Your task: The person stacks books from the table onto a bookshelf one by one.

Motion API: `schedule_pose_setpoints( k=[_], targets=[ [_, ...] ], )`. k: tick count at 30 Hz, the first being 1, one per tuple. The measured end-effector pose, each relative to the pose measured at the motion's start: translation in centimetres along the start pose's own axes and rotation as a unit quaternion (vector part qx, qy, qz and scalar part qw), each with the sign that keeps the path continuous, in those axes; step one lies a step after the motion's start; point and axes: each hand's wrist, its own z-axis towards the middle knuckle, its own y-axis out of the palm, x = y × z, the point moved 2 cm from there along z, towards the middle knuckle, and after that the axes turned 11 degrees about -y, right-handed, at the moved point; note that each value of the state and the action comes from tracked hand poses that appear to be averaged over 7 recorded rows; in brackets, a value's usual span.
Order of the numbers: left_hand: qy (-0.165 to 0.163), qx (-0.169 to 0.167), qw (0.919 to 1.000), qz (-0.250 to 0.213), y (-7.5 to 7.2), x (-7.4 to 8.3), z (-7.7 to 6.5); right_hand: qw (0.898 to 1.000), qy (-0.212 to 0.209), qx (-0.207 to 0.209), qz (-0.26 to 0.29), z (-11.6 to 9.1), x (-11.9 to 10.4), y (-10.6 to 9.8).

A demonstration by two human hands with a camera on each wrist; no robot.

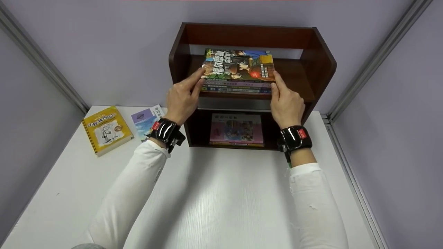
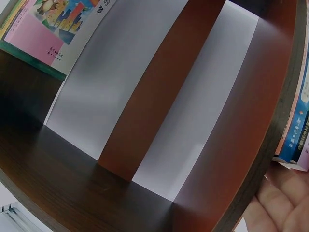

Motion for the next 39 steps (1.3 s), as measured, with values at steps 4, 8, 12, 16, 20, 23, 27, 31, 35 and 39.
schedule_pose_setpoints(
  k=[4,8,12,16,20,23,27,31,35,39],
  targets=[
    [0.017,-0.004,0.9998,0.009,0.2,-0.1,-0.3,1.0,0.011,-0.02,-0.004,-0.2,-0.1,0.1],
    [0.014,-0.011,0.9998,0.012,0.3,0.0,-0.6,0.999,0.016,-0.028,0.008,-0.6,-0.2,0.5],
    [0.022,-0.008,0.9997,0.012,0.4,-0.1,-1.1,0.999,0.014,-0.027,0.025,-1.3,-0.3,1.2],
    [0.054,0.01,0.9983,0.021,0.8,-0.3,-1.8,0.999,0.007,-0.018,0.04,-2.1,-0.5,1.9],
    [0.093,0.028,0.9948,0.031,1.6,-0.7,-2.7,0.998,0.0,-0.01,0.055,-2.8,-0.3,2.4],
    [0.115,0.028,0.9921,0.043,2.2,-1.1,-3.5,0.998,-0.007,-0.003,0.061,-3.3,0.0,2.7],
    [0.133,0.03,0.9879,0.074,3.0,-1.5,-4.4,0.998,-0.024,0.006,0.05,-3.9,0.2,3.3],
    [0.148,0.041,0.9845,0.084,3.4,-2.1,-5.4,0.999,-0.042,0.016,0.02,-4.7,0.1,3.8],
    [0.16,0.051,0.9833,0.069,3.4,-2.9,-6.8,0.998,-0.044,0.023,0.028,-5.7,0.2,4.0],
    [0.164,0.052,0.9814,0.085,2.9,-4.4,-8.5,0.995,-0.038,0.031,0.085,-6.6,0.4,3.7]
  ],
)
